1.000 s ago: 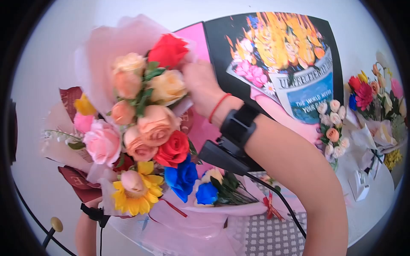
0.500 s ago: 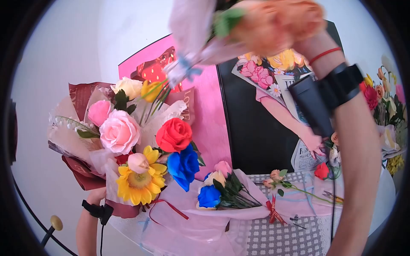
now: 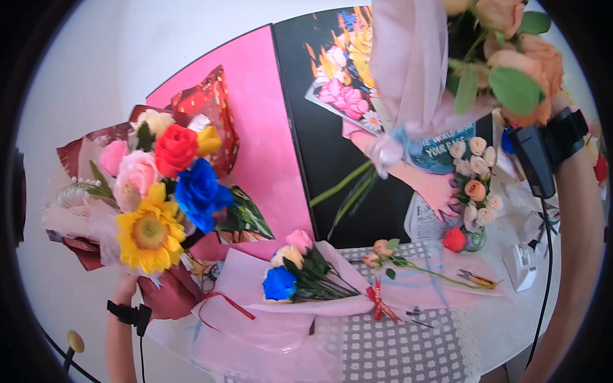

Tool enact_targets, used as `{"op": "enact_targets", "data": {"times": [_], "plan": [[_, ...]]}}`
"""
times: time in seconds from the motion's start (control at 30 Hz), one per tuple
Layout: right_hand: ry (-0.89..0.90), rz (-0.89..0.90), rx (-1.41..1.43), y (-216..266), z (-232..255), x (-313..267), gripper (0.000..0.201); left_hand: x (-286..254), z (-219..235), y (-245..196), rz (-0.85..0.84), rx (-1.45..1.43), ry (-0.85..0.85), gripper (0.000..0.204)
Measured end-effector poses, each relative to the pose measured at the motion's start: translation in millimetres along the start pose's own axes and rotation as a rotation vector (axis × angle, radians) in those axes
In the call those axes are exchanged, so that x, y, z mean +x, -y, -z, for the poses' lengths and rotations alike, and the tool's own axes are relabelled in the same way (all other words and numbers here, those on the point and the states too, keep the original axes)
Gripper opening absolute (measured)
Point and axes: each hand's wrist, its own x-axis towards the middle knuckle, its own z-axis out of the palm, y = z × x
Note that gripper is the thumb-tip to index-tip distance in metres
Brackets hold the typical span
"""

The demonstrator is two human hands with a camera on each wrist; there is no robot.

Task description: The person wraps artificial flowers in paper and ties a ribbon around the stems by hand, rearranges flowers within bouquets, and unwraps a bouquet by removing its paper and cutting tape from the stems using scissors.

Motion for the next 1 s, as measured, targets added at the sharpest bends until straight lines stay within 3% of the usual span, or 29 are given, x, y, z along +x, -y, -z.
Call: {"op": "enact_targets", "data": {"times": [0.1,0.2,0.27,0.3,0.37,0.43,0.57,0.6,0.63,0.67,0.7,0.8,0.83,0.9,0.97,1.0], "plan": [[-0.033,-0.101,-0.11,19,6,-21,0.017,5,-13,-11,-0.073,-0.045,-0.154,0.042],[-0.107,-0.333,0.014,33,-48,3,0.019,11,-24,-58,-0.038,-0.204,-0.142,0.039],[-0.151,-0.472,0.114,20,-67,23,0.02,11,-29,-73,-0.011,-0.313,-0.216,0.035],[0.004,-0.596,0.206,-15,-34,47,0.022,11,-29,-74,-0.01,-0.318,-0.212,0.035],[-0.057,-0.666,0.064,-1,-62,45,0.022,11,-28,-70,0.04,-0.365,-0.241,0.036],[-0.051,-0.697,-0.037,-19,-47,49,0.025,10,-28,-68,0.038,-0.371,-0.266,0.037],[0.186,-0.796,-0.38,-57,-48,27,0.025,9,-23,-73,0.091,-0.373,-0.239,0.038],[0.252,-0.81,-0.465,-54,-61,12,0.025,6,-20,-72,0.081,-0.408,-0.206,0.038],[0.318,-0.817,-0.549,-69,-89,33,0.026,4,-20,-68,0.089,-0.405,-0.219,0.038],[0.382,-0.82,-0.633,-85,-77,7,0.026,3,-22,-62,0.105,-0.419,-0.257,0.038],[0.444,-0.82,-0.719,-86,-111,29,0.026,2,-22,-63,0.119,-0.434,-0.297,0.038],[0.619,-0.775,-0.975,-117,-111,31,0.026,-8,-20,-60,0.098,-0.299,-0.312,0.041],[0.435,-0.856,-0.825,-118,-115,27,0.034,-9,-21,-58,0.089,-0.28,-0.346,0.041],[0.413,-0.898,-0.704,-117,-120,30,0.034,-11,-23,-54,0.071,-0.25,-0.399,0.041],[0.388,-0.844,-0.786,-103,-140,32,0.029,-12,-26,-49,0.058,-0.23,-0.431,0.04],[0.312,-0.479,-0.98,-104,-149,28,0.025,-12,-27,-47,0.054,-0.22,-0.439,0.04]]}}
